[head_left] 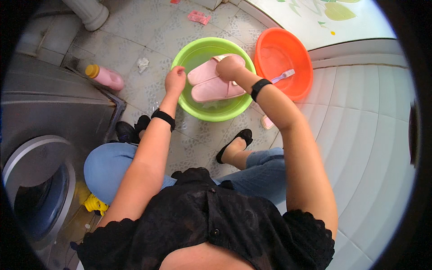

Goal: The person washes yellow sandals and pink sandals using a cloth and soapy water in a bucket.

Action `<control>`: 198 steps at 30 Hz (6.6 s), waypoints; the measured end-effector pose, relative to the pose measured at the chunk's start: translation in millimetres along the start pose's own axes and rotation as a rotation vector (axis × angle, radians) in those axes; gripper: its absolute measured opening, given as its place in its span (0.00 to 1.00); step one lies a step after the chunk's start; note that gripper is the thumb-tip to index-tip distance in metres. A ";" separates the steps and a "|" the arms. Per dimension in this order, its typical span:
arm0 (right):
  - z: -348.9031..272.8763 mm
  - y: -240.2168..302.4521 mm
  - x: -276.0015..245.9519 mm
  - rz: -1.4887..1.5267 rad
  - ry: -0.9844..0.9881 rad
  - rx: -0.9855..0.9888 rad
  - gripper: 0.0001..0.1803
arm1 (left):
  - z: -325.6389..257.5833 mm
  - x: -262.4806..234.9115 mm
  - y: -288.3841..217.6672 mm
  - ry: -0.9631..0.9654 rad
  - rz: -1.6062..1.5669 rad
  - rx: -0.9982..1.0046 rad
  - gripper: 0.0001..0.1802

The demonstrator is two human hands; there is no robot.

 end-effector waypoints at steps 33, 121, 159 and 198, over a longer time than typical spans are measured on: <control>41.0 90.3 159.0 0.468 0.203 -0.017 0.21 | -67.9 86.1 0.7 0.804 0.687 0.256 0.19; 5.6 -5.5 61.9 0.598 -0.482 0.291 0.40 | -45.4 89.0 -3.9 0.516 0.681 0.215 0.20; -4.6 -5.8 10.3 0.229 -0.300 0.260 0.13 | -13.8 35.5 -2.2 0.133 0.189 -0.034 0.31; -131.4 9.0 -85.9 0.114 -0.880 0.191 0.05 | -117.9 -1.8 -130.6 0.919 -1.428 -0.411 0.34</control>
Point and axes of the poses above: each hand's wrist, its own z-axis towards the middle knuckle, its own x-axis out of the palm, y = z × x, the point moved 5 cm from there along z, towards the middle knuckle, and after that the axes turned 1 degree about -y, right-handed, at the moved point
